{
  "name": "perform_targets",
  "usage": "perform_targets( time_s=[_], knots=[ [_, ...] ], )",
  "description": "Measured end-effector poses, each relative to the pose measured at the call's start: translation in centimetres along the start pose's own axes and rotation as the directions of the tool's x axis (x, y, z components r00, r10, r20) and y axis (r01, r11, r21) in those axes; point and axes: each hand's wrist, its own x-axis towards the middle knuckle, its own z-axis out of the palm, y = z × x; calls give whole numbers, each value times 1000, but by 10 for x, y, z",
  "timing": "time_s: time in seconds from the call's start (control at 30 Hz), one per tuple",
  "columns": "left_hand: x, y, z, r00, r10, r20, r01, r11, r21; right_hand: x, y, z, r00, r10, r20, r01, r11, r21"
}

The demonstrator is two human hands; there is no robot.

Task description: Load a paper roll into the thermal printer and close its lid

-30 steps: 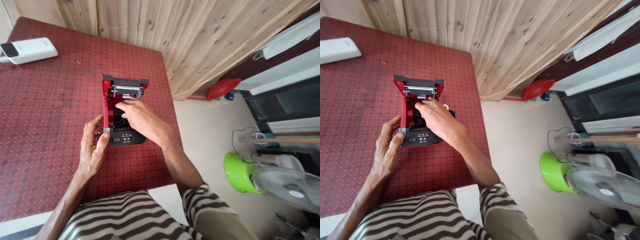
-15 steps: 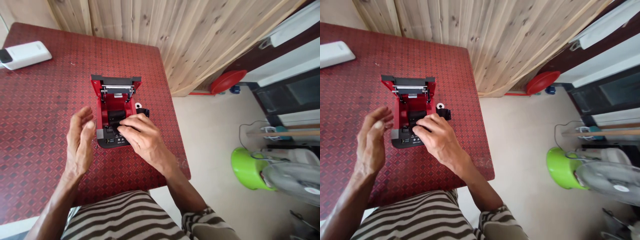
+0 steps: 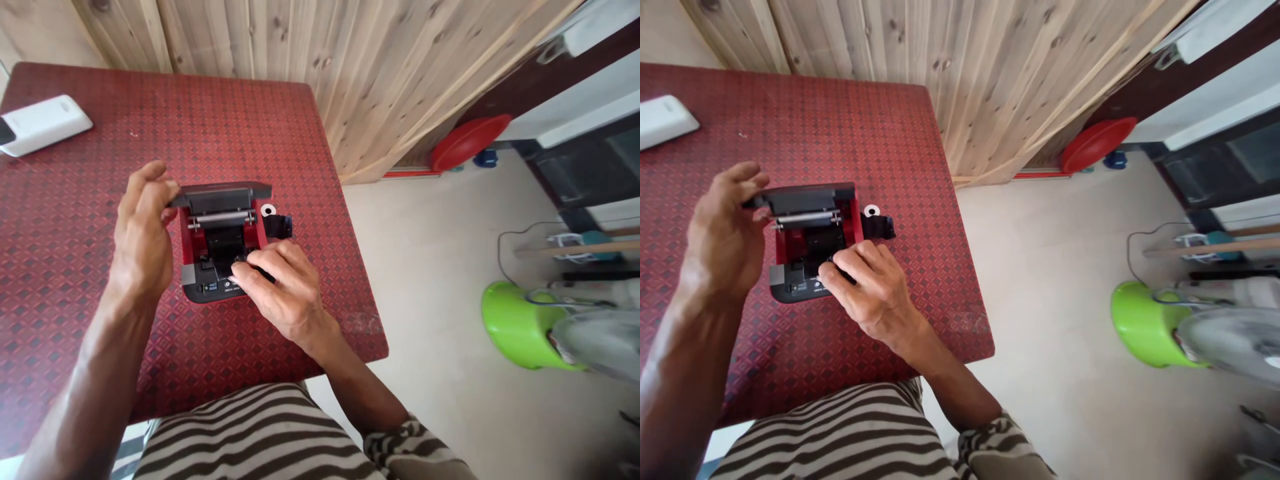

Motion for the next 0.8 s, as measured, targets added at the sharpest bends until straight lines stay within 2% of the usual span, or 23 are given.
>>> perform_targets(
  time_s=[0.03, 0.13, 0.23, 0.47, 0.8],
  knots=[
    [-14, -2, -5, 1000, -24, 0, 24, 999, -25, -1, -1, -1, 1000, -5, -14, 5, 1000, -1],
    [-51, -9, -17, 987, -134, 89, 144, 983, -114, -6, -4, -4, 999, 20, -36, -20, 1000, 17],
    [-69, -11, -20, 978, -168, 121, 181, 978, -101, -10, -9, -7, 997, 78, -20, -77, 996, 49],
    [-71, -4, -12, 986, -113, 122, 123, 989, -83, -13, -14, -6, 988, 132, -77, -129, 991, 39],
    [-72, -4, -11, 974, -190, 125, 210, 963, -172, -7, -13, 2, 990, 70, -122, -72, 997, -8]
  ],
)
